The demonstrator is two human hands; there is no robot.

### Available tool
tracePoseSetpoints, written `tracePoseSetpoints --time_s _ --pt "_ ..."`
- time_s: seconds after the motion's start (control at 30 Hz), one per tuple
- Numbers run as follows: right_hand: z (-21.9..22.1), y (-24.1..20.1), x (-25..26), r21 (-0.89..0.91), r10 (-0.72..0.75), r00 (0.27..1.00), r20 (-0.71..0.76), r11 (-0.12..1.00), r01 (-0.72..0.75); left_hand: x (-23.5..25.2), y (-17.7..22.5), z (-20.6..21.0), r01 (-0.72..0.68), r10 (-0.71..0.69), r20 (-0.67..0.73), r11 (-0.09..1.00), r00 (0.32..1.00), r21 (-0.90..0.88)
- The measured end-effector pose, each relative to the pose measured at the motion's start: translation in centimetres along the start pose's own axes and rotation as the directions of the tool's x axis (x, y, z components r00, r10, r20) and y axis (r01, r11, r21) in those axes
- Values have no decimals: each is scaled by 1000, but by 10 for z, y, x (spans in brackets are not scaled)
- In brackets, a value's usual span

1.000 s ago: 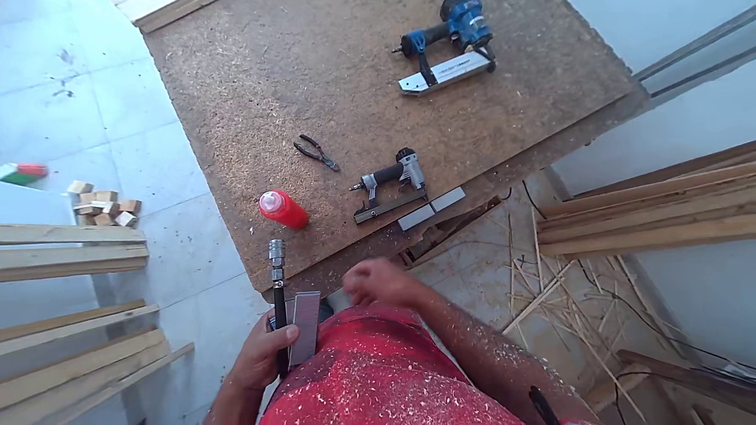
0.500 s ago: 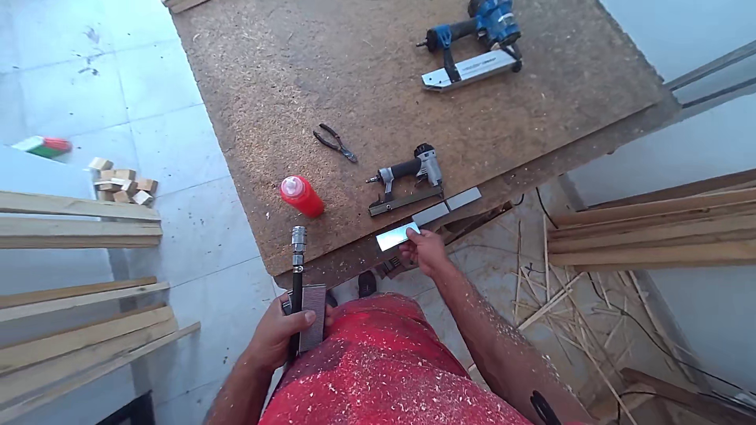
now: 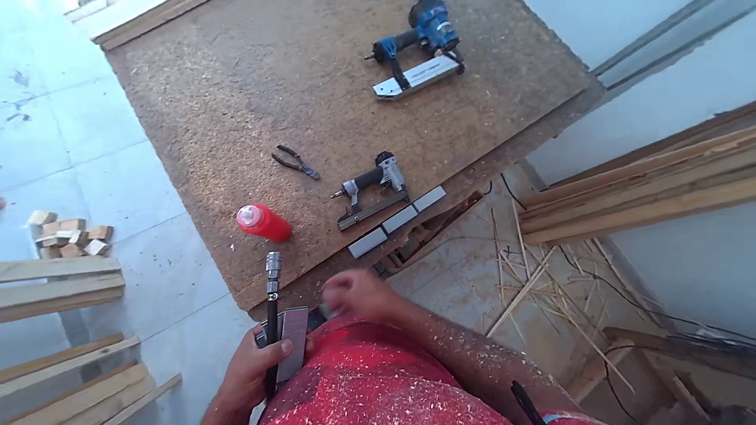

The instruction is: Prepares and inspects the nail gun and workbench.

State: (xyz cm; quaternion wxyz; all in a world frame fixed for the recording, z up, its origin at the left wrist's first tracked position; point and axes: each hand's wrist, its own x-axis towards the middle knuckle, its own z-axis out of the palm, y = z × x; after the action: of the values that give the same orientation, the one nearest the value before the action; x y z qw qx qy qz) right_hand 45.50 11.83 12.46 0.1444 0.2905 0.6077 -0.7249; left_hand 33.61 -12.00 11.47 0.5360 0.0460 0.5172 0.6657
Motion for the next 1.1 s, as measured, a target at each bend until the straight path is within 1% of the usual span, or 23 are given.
tracePoseSetpoints --time_s 0.03,0.07,0.13,0.23,0.33,0.37,0.43,0.47,0.5,0.53,0.57,0.63,0.67,0.7,0.73,0.77,0.8,0.87,0.9,1.0,1.03,1.07,1.1 --pt "11 -6 -3 -33 -46 989 143 998 51 3 1 3 1 -1 5 1000 1000 2" --pt "17 -8 -1 -45 -89 972 219 994 101 5 1 7 -1 1 11 1000 1000 9" --pt "19 -7 3 -24 -142 961 238 988 152 9 2 11 -3 3 13 1000 1000 30" --pt "12 -4 0 131 -198 964 176 975 177 10 2 11 -7 5 35 997 999 72" --pt "-3 -3 -5 305 -180 976 122 943 135 12 0 14 -33 29 38 994 999 103" --pt "-16 -1 -3 342 -151 987 56 932 123 13 1 15 -27 21 54 995 998 97" --pt "-63 14 8 395 -119 976 -181 900 183 12 4 15 12 -17 89 998 996 55" --pt "-94 24 13 402 -106 933 -345 881 249 11 5 15 18 -24 93 998 995 63" --pt "-130 30 17 390 -72 854 -515 868 308 9 5 15 16 -23 87 996 996 83" --pt "-168 37 21 350 -31 743 -668 868 351 7 6 15 11 -19 77 994 997 105" --pt "-208 44 25 319 22 624 -781 873 369 5 7 15 9 -16 64 993 998 114" --pt "-281 57 31 279 134 395 -909 898 339 1 7 17 14 -16 15 995 1000 103" --pt "-313 61 34 274 181 306 -935 915 295 -1 6 18 14 -12 -13 995 1000 95" --pt "-340 65 39 275 215 249 -945 931 241 -2 6 18 15 -12 -35 996 999 86" --pt "-361 66 44 282 241 217 -946 942 184 -2 7 18 17 -13 -50 996 999 87" --pt "-376 66 50 293 262 212 -942 946 136 -3 8 18 21 -16 -56 996 998 89" --pt "-387 65 57 303 275 229 -934 948 100 -4 9 19 21 -16 -57 995 998 95" --pt "-397 63 70 305 285 274 -919 952 34 -5 11 22 22 -16 -60 995 998 101" --pt "-399 62 75 287 281 276 -919 958 -18 -6 12 23 26 -20 -59 995 998 101" --pt "-384 40 69 104 199 270 -942 939 -327 -5 15 28 19 -14 -51 996 999 83" --pt "-367 27 57 18 150 302 -941 917 -399 -5 14 29 8 -5 -48 997 999 75" --pt "-343 19 45 -79 88 362 -928 903 -422 -5 13 28 -3 6 -39 997 999 74" --pt "-313 14 34 -179 15 453 -891 907 -381 -5 12 29 -14 17 -29 997 999 76"
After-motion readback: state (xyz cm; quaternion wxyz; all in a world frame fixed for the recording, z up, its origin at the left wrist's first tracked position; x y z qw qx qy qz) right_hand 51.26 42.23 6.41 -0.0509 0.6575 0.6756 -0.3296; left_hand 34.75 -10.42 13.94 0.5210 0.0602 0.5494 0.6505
